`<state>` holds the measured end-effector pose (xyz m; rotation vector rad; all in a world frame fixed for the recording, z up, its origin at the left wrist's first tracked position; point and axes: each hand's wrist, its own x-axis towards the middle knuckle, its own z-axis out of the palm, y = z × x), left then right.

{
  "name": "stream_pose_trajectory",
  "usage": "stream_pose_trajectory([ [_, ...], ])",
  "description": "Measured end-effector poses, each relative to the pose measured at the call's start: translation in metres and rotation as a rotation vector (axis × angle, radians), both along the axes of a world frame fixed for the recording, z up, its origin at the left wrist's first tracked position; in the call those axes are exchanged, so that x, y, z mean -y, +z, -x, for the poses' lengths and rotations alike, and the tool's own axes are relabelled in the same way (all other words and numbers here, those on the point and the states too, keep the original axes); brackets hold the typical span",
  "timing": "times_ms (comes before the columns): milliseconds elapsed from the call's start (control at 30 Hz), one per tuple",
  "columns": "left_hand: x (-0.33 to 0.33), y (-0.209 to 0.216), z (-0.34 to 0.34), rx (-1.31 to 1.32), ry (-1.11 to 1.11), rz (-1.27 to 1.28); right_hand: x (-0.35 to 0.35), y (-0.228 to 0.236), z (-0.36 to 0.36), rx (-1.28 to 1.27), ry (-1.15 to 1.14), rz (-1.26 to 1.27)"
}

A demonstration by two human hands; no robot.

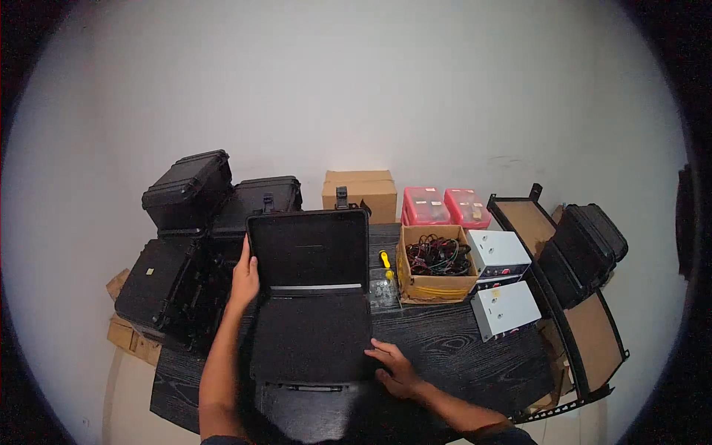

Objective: Packing a small white box and various cables into a black protective hard-shell case.

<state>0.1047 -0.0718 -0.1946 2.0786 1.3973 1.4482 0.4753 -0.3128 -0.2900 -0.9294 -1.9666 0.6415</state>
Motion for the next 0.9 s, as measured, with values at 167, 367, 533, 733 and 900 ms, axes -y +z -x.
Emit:
stream_pose_trajectory([
  [167, 0.022, 0.012, -0.001, -0.035, 0.029, 0.216, -0.009, 0.028, -0.010, 0.092, -0.002, 0.009],
  [367, 0.047, -0.005, 0.025, -0.052, -0.022, 0.136, -0.031, 0.052, -0.012, 0.158, 0.088, 0.036],
  [533, 0.080, -0.005, 0.051, -0.252, -0.262, 0.373, -0.046, 0.062, -0.007, 0.094, 0.110, -0.097],
  [733, 0.084, -0.017, 0.061, -0.257, -0.356, 0.440, -0.051, 0.069, -0.010, 0.085, 0.139, -0.066],
  [900, 0.077, -0.017, 0.055, -0.109, -0.266, 0.482, -0.063, 0.076, -0.006, -0.037, -0.002, -0.085],
])
